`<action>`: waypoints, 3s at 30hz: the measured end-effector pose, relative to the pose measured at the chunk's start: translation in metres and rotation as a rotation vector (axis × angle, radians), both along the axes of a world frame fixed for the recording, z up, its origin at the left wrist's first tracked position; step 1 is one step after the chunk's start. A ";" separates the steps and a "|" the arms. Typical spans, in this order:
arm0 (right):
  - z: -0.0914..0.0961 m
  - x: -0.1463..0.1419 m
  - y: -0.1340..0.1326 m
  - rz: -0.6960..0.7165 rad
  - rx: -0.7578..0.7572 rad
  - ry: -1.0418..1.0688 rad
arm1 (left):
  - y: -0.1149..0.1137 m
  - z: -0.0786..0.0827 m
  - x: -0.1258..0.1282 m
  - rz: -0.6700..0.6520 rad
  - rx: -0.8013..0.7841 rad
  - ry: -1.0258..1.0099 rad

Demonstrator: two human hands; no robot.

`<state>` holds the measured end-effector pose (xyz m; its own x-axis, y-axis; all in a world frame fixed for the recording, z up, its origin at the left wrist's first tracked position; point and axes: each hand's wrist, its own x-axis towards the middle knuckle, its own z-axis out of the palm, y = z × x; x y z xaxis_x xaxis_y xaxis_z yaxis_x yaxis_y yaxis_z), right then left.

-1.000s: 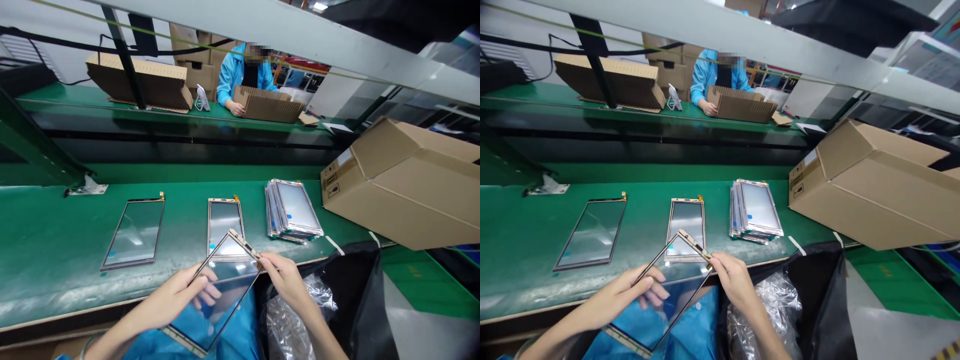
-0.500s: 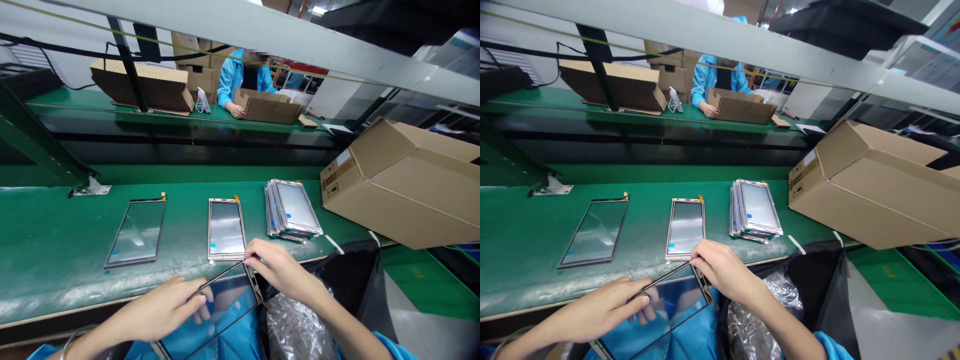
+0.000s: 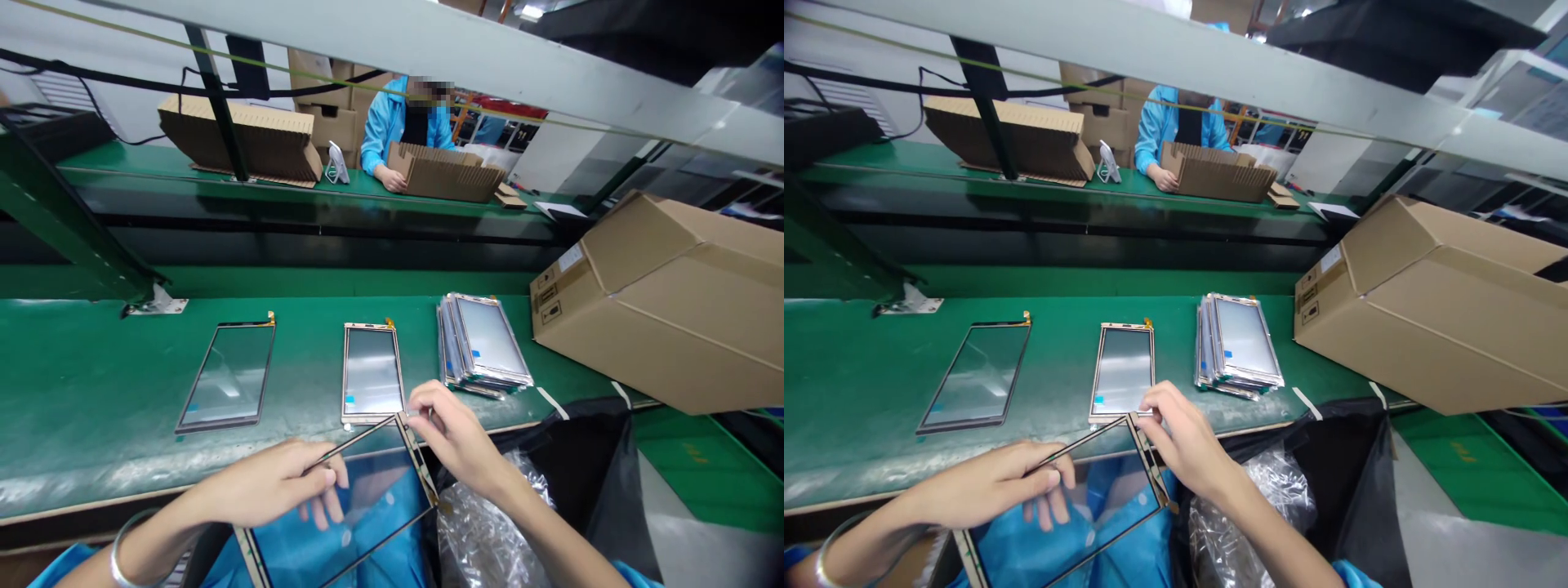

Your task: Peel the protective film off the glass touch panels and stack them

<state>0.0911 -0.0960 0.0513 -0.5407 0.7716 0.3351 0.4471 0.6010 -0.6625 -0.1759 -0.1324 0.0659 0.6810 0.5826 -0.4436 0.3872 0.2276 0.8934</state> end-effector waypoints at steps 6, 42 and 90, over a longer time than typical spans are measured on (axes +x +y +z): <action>0.019 -0.005 0.008 0.123 -0.109 -0.124 | -0.002 0.011 0.001 -0.091 0.281 0.179; 0.008 -0.007 0.003 -0.085 -0.542 0.147 | -0.007 0.010 0.000 -0.011 0.442 0.235; 0.022 -0.007 0.015 0.192 0.012 -0.266 | 0.001 0.019 0.002 -0.028 0.508 0.242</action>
<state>0.0838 -0.0811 0.0730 -0.7457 0.6439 0.1713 0.4810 0.6982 -0.5302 -0.1744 -0.1314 0.0846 0.6131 0.7470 -0.2570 0.5943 -0.2217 0.7731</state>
